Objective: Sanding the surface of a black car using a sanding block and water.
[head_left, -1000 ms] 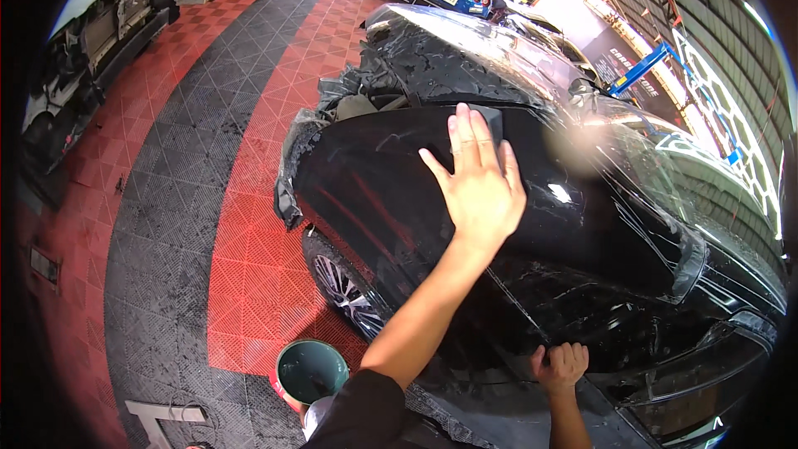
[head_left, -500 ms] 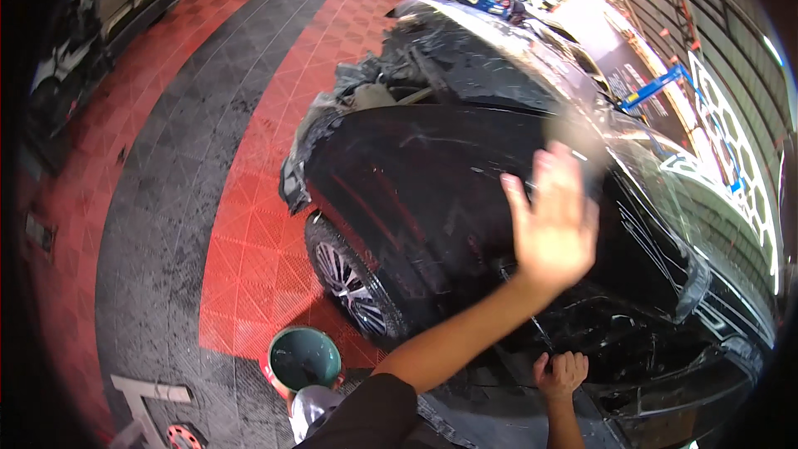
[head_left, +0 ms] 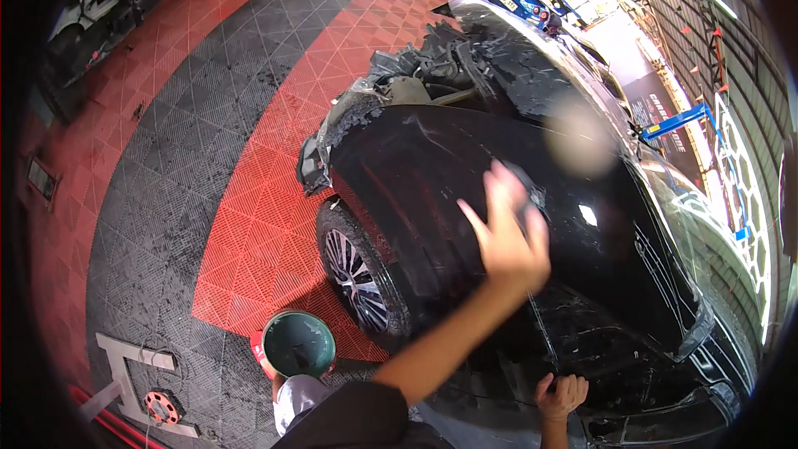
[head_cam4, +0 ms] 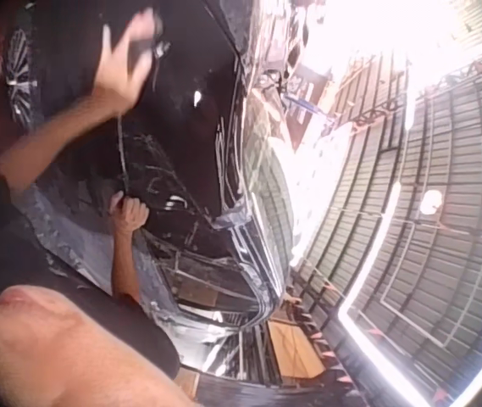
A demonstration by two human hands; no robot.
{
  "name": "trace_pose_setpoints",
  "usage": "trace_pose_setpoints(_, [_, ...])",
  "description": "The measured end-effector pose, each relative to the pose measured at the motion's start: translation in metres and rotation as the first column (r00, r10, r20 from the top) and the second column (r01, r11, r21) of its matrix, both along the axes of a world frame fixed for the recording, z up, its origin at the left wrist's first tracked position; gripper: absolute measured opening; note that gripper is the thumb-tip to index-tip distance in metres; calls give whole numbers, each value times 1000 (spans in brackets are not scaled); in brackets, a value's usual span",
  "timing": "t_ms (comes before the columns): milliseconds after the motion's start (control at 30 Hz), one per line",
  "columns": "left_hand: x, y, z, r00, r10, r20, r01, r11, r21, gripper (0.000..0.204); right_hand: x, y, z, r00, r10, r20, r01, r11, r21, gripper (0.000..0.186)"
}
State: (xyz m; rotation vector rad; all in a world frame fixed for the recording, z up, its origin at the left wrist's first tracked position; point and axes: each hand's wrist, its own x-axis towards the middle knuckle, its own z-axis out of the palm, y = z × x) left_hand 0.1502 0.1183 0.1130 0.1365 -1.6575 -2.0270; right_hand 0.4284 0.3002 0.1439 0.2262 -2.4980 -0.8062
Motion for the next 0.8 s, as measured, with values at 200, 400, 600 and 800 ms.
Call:
trace_pose_setpoints(200, [-43, -38, -81, 986, 23, 165, -15, 999, -49, 68, 5, -4, 2, 999, 16, 37, -16, 1000, -9, 32])
trace_pose_setpoints(400, [-28, -2, -85, 984, 99, 149, -78, 987, -139, 65, -7, -11, 0, 999, 41, 11, -41, 999, -7, 31])
trace_pose_setpoints(600, [-27, -12, -109, 961, 25, 277, 76, 935, -348, 68, 2, -1, 2, 999, 51, -9, -52, 998, -44, 33])
trace_pose_setpoints(800, [-7, -4, -53, 972, 65, 224, -2, 963, -269, 71, -9, -22, 1, 998, 62, 8, -60, 992, -108, 29])
